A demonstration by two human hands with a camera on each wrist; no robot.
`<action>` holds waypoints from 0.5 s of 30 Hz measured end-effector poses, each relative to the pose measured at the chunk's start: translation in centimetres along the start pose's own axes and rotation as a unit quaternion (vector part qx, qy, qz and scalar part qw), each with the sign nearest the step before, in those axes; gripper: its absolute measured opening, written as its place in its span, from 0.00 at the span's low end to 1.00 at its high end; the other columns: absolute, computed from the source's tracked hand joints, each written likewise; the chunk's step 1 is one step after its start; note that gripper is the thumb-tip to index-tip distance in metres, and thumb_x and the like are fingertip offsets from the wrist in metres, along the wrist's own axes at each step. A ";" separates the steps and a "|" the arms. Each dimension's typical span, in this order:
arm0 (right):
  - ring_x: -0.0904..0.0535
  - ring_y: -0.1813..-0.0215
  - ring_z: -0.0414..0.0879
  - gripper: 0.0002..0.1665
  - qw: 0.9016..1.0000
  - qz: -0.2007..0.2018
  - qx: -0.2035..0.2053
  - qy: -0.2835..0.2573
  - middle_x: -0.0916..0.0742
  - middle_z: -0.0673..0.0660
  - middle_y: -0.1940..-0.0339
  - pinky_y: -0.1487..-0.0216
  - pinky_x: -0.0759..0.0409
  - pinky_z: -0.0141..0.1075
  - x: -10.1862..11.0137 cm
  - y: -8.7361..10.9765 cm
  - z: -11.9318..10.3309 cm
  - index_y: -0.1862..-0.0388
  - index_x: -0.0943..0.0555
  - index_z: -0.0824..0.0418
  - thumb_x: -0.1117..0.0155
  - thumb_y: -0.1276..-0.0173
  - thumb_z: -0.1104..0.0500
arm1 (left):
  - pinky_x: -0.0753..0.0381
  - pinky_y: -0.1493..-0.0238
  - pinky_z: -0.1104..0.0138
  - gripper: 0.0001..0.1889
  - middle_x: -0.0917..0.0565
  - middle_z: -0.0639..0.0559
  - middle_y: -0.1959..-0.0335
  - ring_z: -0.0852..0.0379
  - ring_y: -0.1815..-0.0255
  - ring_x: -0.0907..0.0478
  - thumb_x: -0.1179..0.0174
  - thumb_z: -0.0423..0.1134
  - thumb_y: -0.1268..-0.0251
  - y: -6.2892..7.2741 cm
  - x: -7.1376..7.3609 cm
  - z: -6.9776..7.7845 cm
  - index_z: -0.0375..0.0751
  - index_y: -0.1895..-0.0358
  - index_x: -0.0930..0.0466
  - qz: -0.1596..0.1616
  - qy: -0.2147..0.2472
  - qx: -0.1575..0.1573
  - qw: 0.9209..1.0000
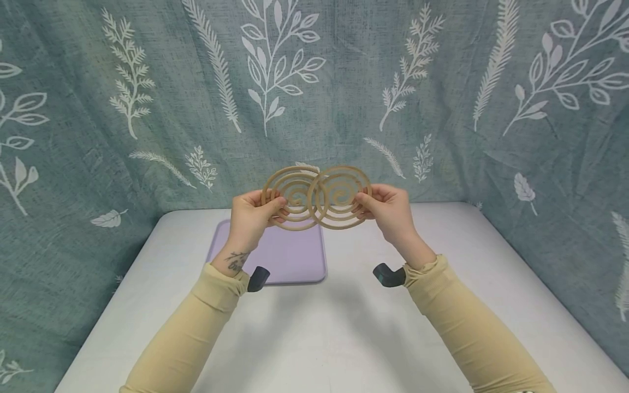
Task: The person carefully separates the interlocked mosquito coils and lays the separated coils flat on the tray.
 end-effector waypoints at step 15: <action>0.16 0.76 0.40 0.06 0.998 0.006 0.020 -0.056 0.13 0.49 0.80 0.74 0.18 0.30 0.7 0.1 -0.8 0.74 0.17 0.57 0.35 0.40 0.65 | 0.17 0.72 0.69 0.15 0.16 0.56 0.77 0.62 0.77 0.18 0.38 0.29 0.43 0.1 0.2 0.3 0.19 0.58 0.25 -0.002 0.049 -0.027 0.998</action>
Point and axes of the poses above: each hand's wrist, its own y-axis away from the middle knuckle, its own x-axis out of the back of the hand, z = x × y, the point moved 6 cm from there along -y, towards the middle knuckle
